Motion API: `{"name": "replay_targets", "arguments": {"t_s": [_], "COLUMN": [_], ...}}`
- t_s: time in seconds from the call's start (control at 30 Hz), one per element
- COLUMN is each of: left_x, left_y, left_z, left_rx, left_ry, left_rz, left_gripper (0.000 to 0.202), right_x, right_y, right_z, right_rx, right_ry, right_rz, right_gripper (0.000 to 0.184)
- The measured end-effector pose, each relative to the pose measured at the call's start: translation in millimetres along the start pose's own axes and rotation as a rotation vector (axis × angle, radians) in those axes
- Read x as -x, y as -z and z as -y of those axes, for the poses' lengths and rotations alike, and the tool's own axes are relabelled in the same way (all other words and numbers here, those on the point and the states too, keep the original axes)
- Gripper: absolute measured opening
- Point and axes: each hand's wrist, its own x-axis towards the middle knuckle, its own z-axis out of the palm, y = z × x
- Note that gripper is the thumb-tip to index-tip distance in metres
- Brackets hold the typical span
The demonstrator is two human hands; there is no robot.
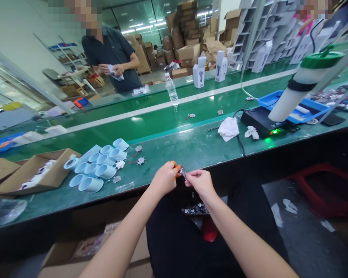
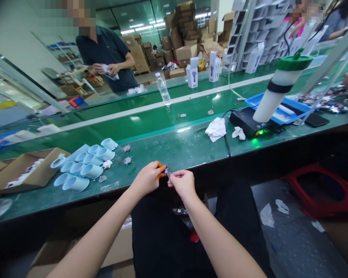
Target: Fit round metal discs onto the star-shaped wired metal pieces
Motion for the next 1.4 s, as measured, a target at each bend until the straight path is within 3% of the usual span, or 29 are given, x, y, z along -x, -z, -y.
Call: {"name": "replay_targets", "arguments": {"t_s": [0.27,0.73,0.93,1.03,1.2,1.4], "left_x": [1.4,2.7,1.8,0.2,-3.8,-11.8], "left_y": [0.5,0.2,5.5,8.8,15.5,19.8], "left_z": [-3.6,-2.1,-4.1,-2.9,11.4,36.3], "left_rx": [0.0,0.019,0.051,0.078,0.167,0.576], "left_ry": [0.039,0.029,0.036,0.033,0.001,0.041], "left_rz": [0.0,0.006,0.024,0.04,0.083,0.138], "left_gripper": [0.027,0.026,0.026,0.027,0.029,0.028], "right_x": [3.6,0.5,-3.4,-1.2,-0.4,-3.9], "right_y": [-2.8,9.3,4.5,3.0,6.8,8.1], "right_z": [2.1,-10.1,-3.2,-1.2,-3.6,-6.3], "right_rx": [-0.025,0.162,0.125,0.173,0.206,0.112], "right_ry": [-0.007,0.192,0.091,0.147,0.195,0.091], "right_rz": [-0.027,0.057,0.078,0.08,0.088,0.081], "right_gripper": [0.024,0.037,0.037,0.038,0.041,0.042]}}
